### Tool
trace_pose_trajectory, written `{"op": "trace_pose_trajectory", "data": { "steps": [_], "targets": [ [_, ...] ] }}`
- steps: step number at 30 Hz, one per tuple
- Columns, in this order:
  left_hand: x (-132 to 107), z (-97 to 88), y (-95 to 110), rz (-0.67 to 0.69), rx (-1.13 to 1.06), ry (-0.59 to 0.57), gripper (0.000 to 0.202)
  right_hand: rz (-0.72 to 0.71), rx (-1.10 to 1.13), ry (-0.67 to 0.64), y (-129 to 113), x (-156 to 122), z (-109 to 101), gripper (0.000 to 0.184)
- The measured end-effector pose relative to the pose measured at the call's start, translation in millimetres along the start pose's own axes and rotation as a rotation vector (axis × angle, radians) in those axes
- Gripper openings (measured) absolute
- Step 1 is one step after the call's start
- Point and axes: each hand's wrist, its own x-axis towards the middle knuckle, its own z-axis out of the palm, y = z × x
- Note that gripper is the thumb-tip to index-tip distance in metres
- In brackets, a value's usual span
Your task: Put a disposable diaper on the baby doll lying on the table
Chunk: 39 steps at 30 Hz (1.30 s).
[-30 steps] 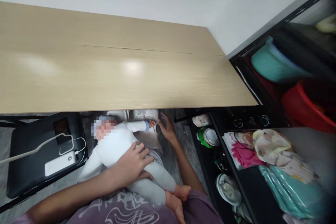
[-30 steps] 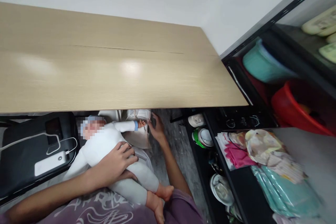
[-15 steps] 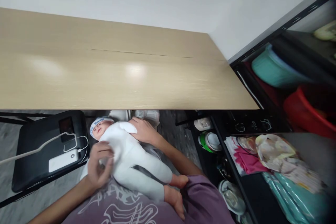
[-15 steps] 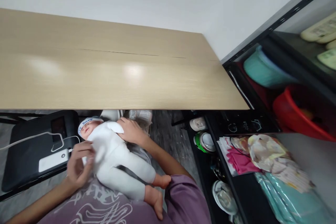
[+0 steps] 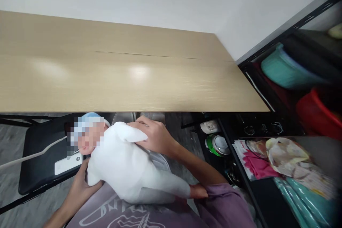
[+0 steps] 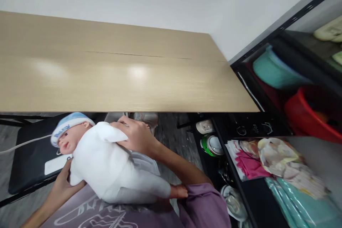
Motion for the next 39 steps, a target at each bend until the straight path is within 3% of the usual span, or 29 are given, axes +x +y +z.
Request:
{"op": "trace_pose_trajectory", "data": {
  "steps": [3,5,7,11,15,20,26,31,39],
  "targets": [
    [10.4,-20.0,24.4,0.127,0.029,0.047,0.070,-0.003,-0.013,0.145,-10.6,-21.5,-36.7,0.048],
    [32.5,-35.6,52.3,0.240,0.101,0.036,0.073,0.059,-0.033,0.202,-11.1,-29.7,-57.2,0.050],
    [65.1,-49.5,87.7,0.349,0.201,-0.055,0.067,0.151,-0.047,0.238,-4.5,-30.1,-70.8,0.049],
    [142.3,-61.7,163.3,0.450,0.381,-0.243,0.065,0.323,-0.131,0.320,32.7,-13.5,-74.9,0.040],
    [211.2,-54.4,209.7,0.504,0.308,-0.259,0.065,0.421,-0.235,0.396,85.3,5.1,-63.8,0.042],
    [271.3,-49.9,215.3,0.469,0.437,-0.150,0.068,0.416,-0.268,0.402,125.5,18.4,-53.3,0.044],
    [299.2,-50.0,203.9,0.445,0.697,0.047,0.076,0.422,-0.251,0.422,153.3,38.0,-42.9,0.049],
    [321.8,-44.6,194.7,0.445,0.679,0.140,0.079,0.413,-0.223,0.446,181.7,60.7,-37.0,0.055],
    [388.2,-37.4,195.6,0.473,0.673,0.234,0.076,0.375,-0.245,0.435,232.1,110.2,-44.8,0.058]
  ]
}}
